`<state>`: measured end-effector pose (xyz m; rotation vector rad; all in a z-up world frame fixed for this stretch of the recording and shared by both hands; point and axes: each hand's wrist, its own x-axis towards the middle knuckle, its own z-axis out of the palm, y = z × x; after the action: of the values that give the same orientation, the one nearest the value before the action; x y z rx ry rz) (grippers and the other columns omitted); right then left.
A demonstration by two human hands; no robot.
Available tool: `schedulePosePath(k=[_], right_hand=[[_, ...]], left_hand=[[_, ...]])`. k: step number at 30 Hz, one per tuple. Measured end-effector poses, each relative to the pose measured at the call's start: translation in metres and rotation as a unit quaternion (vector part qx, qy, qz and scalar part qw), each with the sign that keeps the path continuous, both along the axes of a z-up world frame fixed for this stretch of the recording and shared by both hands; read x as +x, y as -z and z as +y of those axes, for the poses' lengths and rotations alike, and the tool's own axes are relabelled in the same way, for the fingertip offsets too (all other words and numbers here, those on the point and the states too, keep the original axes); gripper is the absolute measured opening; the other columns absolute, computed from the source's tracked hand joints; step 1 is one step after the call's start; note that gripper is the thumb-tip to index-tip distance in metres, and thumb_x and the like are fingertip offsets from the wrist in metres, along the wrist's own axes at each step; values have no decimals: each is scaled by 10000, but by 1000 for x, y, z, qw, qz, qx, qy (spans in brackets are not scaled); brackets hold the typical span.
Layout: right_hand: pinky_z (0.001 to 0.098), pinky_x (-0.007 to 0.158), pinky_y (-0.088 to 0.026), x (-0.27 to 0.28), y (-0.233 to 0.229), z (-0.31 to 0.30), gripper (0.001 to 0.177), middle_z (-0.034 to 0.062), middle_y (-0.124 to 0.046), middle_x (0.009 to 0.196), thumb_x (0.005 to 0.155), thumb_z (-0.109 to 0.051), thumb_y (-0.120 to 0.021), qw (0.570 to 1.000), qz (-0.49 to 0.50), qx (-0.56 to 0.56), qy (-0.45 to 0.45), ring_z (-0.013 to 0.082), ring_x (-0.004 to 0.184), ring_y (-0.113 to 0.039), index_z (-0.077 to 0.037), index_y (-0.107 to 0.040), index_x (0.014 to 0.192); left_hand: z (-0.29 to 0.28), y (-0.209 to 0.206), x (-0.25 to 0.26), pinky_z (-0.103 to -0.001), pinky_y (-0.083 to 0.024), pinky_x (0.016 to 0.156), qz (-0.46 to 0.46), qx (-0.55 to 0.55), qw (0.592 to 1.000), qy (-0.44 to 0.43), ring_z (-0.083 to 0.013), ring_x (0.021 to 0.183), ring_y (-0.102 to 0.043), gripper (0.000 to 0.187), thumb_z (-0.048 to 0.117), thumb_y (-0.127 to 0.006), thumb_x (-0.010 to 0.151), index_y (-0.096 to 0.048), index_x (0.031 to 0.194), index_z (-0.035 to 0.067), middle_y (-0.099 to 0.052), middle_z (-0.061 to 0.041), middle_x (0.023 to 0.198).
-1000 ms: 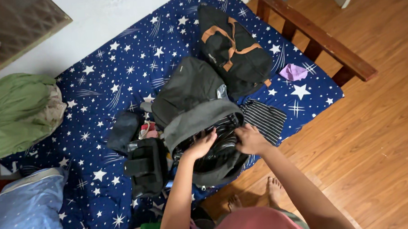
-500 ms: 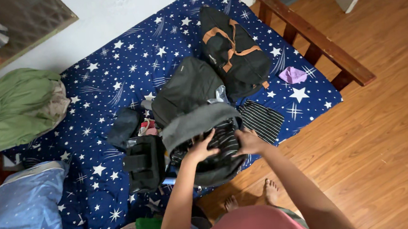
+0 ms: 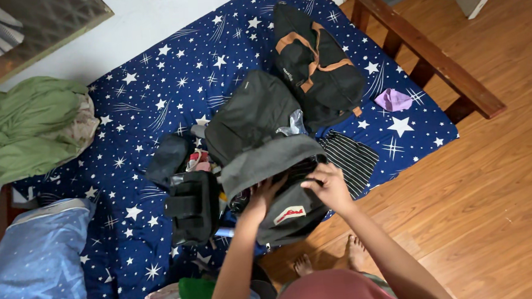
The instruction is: The person packs a backpack on a bed, placing folded clothing items including a white garment, a yellow pouch, pink fabric items, and a coral shirt into the main compartment, then zips the backpack closed and handles a plastic pouch beside it.
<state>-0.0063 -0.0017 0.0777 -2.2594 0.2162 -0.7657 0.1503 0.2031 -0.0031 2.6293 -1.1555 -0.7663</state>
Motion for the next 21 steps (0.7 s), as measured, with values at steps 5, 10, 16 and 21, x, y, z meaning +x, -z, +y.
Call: schedulePosePath(k=[5,10,16,21], right_hand=[[408,833,-458,7,-4,9,207,64,-661,1028,749,-248,-858,995,-36,-7,97,278,956,-589,-99,-772,864],[446,932,-464,16,-15,17,279,116,-611,1312,766,-287,-854,992,-69,-64,78,342,1107,-576,-107,-732,940],[465,836,-537,32,-14,16,715,199,-653,1179,841,-454,-780,994,38,9,105,397,1031,-638,-44,-540,1375],[455,613,-551,48,20,17,328,180,-716,747,958,-438,-692,966,186,-9,181,365,672,-694,-178,-753,1149]], left_hand=[[95,-59,-8,-429,-521,862,69,-183,971,-138,-390,990,-686,458,458,-655,939,-723,1049,19,-729,-223,1028],[128,-77,-25,-443,-518,850,-131,-239,947,-169,-373,923,-679,317,341,-760,889,-723,935,29,-734,-176,935],[91,-29,-53,-449,-503,874,-202,-412,857,-232,-362,957,-668,197,180,-714,917,-722,1034,23,-732,-161,1011],[62,0,-53,-392,-508,907,-119,-459,838,-270,-331,985,-665,212,147,-694,950,-708,1088,-14,-729,-177,1067]])
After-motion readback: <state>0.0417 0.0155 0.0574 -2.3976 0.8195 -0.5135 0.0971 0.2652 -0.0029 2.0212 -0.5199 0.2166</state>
